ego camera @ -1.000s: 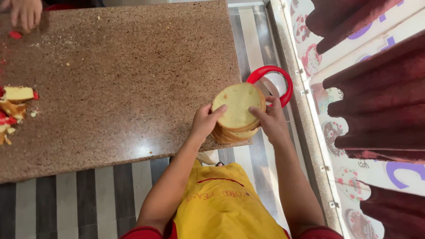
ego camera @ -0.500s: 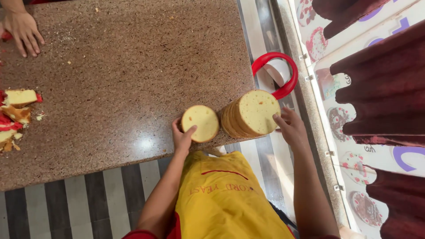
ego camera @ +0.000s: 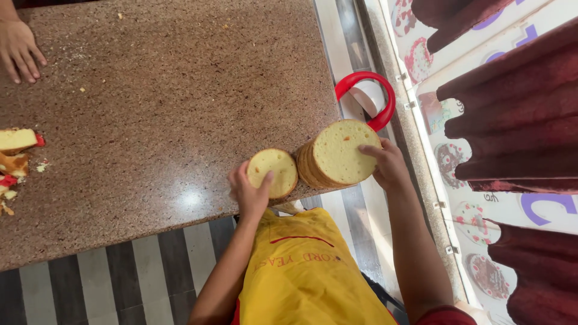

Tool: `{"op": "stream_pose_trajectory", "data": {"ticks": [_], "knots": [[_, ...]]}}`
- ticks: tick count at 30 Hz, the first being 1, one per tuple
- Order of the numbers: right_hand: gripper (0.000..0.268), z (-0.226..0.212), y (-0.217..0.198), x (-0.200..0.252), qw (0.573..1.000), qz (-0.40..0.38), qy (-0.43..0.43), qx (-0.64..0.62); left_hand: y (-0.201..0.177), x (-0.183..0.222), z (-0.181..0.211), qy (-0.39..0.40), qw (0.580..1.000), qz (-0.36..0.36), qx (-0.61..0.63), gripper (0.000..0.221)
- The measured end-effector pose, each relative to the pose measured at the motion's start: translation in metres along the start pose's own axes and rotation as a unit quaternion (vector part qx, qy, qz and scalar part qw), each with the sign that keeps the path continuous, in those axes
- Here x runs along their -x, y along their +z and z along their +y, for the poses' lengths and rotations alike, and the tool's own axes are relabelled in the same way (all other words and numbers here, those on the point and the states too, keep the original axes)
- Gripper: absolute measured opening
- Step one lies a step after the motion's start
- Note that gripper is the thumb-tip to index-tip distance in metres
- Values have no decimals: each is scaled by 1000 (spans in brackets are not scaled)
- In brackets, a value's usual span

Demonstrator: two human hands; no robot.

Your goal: The person picks up round cake slices one at a time and arranges them in rows on trays and boards, grouping yellow, red, and brown slices into separate areas and stacking some slices. Another worker assists with moving slices at the far end of the table.

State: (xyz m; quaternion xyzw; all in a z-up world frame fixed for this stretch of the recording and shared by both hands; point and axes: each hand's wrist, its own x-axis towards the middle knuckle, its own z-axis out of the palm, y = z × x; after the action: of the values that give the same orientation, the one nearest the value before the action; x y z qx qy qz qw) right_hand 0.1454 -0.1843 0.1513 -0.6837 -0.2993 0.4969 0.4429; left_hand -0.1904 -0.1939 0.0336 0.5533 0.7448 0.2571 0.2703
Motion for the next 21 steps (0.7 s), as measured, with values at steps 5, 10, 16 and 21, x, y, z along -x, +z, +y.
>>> {"op": "stream_pose_trajectory", "data": {"ticks": [5, 10, 16, 21], "knots": [[52, -9, 18, 12, 934, -158, 88, -309, -25, 3, 62, -16, 859, -238, 453, 77], [55, -27, 87, 44, 940, -202, 53, -268, -70, -6, 108, -74, 792, -258, 548, 81], [52, 2, 69, 43, 978, -36, -196, 67, -85, -21, -9, -131, 763, -54, 631, 88], [74, 42, 2, 9, 866, 133, -270, 400, -51, -16, -140, -185, 777, 83, 596, 77]]}}
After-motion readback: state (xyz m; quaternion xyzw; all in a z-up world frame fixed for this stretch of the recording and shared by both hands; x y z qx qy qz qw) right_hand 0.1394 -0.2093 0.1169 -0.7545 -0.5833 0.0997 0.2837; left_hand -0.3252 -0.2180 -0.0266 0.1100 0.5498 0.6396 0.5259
